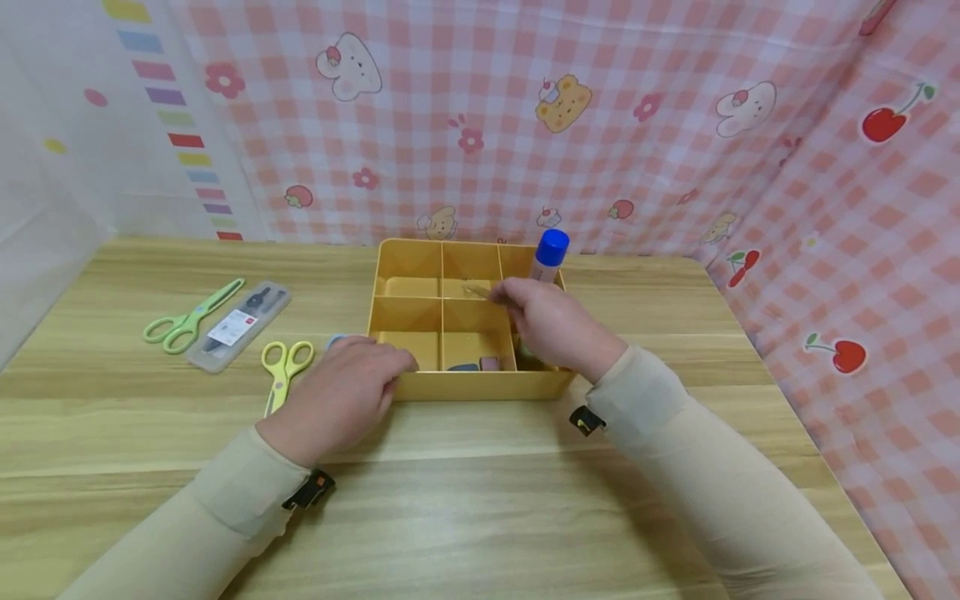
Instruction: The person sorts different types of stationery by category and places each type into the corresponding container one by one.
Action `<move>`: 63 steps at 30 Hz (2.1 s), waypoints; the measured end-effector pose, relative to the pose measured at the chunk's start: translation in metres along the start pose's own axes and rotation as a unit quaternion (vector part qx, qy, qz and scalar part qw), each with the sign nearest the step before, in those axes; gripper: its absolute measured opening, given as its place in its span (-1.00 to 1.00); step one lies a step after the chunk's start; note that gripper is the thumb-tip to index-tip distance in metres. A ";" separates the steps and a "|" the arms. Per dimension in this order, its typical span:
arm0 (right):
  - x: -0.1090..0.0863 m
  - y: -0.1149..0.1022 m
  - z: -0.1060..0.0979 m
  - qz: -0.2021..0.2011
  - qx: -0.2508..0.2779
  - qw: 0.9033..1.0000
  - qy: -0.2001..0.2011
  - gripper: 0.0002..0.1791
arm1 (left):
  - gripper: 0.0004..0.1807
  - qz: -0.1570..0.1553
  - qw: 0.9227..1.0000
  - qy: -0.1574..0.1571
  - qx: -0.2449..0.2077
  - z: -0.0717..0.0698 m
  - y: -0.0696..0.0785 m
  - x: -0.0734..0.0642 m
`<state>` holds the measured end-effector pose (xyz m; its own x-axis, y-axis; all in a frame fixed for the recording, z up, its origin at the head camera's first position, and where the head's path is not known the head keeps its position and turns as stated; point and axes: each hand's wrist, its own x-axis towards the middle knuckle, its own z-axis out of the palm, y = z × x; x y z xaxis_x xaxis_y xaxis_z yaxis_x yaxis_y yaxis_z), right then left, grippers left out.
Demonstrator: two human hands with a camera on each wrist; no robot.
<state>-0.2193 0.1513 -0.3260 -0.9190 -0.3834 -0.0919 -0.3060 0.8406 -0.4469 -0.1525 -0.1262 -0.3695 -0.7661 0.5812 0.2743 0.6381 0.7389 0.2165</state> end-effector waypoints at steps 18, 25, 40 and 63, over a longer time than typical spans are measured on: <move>-0.030 0.025 -0.039 0.002 0.021 0.993 0.118 -0.63 | -0.81 -0.004 1.000 -0.001 -0.002 0.002 -0.001 -0.001; -0.042 0.045 -0.055 0.051 -0.006 0.986 0.156 -0.66 | -0.81 0.001 1.000 0.005 -0.003 0.002 -0.001 -0.001; -0.038 0.081 -0.057 0.160 -0.066 0.984 0.042 -0.55 | -0.79 0.005 1.000 0.010 0.001 0.002 -0.001 -0.001; -0.020 0.100 -0.031 0.225 -0.105 0.963 -0.100 -0.39 | -0.78 0.002 1.000 0.011 -0.001 0.000 0.001 0.000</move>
<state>-0.2391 0.2551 -0.3412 -0.9107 -0.0101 -0.4130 0.0493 0.9899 -0.1331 -0.1516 -0.1256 -0.3697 -0.7620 0.5765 0.2950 0.6410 0.7362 0.2170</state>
